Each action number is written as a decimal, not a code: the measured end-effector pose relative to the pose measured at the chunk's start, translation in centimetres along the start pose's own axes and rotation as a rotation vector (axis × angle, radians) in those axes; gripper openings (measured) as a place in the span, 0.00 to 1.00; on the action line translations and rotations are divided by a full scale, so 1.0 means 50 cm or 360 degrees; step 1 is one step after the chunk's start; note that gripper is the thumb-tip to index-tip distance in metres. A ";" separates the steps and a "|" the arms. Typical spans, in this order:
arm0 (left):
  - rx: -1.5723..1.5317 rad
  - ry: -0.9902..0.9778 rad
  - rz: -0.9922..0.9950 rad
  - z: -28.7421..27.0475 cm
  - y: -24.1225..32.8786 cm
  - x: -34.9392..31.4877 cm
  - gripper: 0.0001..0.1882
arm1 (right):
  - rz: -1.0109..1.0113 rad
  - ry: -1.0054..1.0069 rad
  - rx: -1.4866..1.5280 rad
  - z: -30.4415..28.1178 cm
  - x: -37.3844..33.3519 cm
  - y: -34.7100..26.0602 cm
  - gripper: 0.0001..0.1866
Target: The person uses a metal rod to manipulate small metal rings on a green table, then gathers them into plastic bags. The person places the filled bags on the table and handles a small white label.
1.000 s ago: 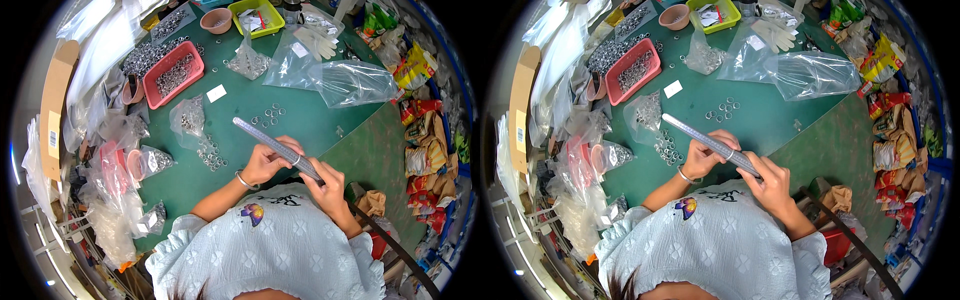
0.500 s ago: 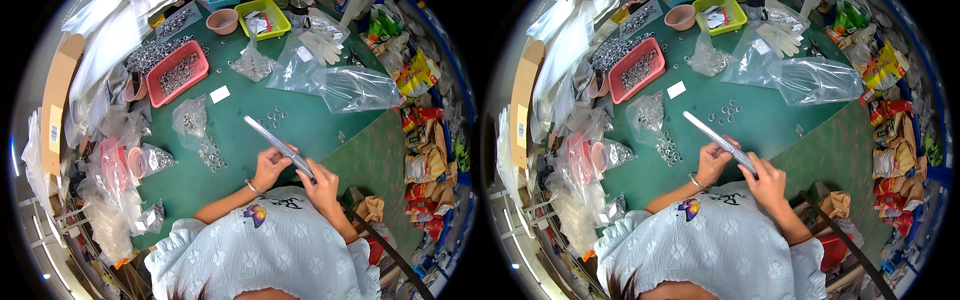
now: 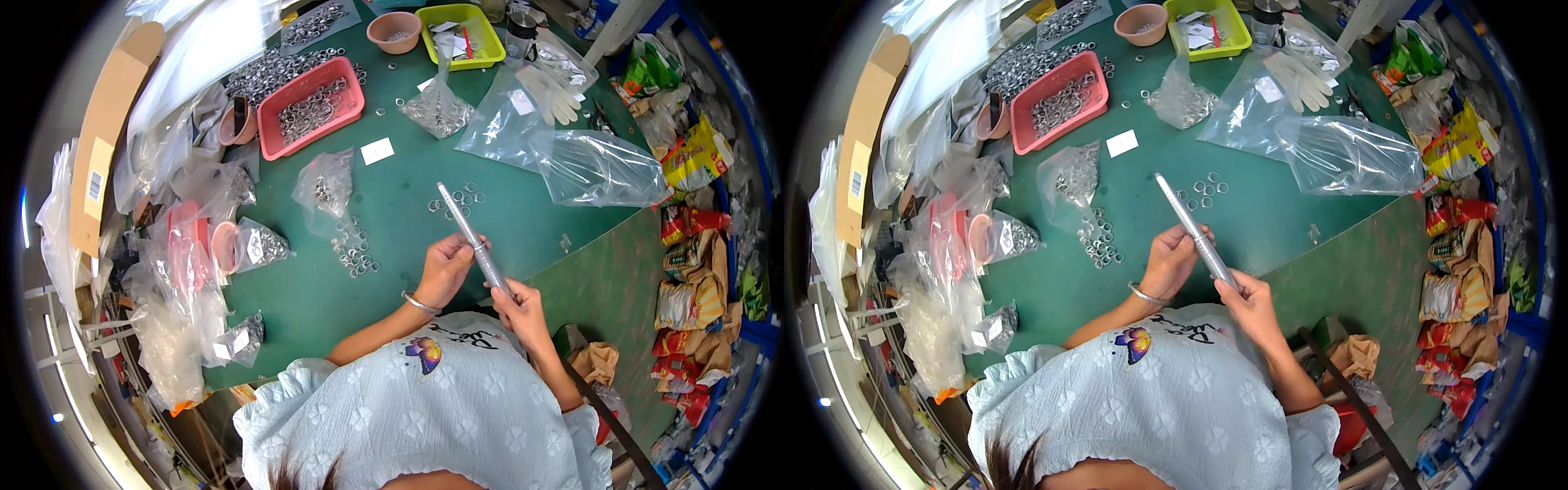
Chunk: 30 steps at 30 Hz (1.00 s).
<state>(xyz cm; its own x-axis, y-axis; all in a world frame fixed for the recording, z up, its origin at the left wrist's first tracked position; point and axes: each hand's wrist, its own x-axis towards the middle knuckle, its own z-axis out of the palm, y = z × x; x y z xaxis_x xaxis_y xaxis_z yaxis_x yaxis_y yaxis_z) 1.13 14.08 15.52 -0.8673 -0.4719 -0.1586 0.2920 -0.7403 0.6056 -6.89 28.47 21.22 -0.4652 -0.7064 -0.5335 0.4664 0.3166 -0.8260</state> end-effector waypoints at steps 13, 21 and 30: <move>0.1664 0.0913 0.0268 -0.266 -0.061 0.176 0.15 | -0.0249 0.0697 -0.0960 -0.145 0.098 0.202 0.15; 0.2490 0.0477 0.0811 -0.305 -0.121 0.182 0.23 | -0.0478 0.1220 -0.1888 -0.220 0.246 0.222 0.19; 0.2203 0.0420 0.0656 -0.292 -0.113 0.130 0.30 | -0.0552 0.1130 -0.2339 -0.238 0.329 0.224 0.20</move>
<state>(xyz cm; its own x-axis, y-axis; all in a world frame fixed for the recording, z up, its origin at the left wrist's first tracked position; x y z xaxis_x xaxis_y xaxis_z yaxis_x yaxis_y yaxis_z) -0.23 8.19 -0.32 -0.6787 -0.7159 0.1642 -0.2478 0.4336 0.8664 -18.30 27.92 1.02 -0.8066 -0.5873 0.0676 -0.5901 0.7929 -0.1518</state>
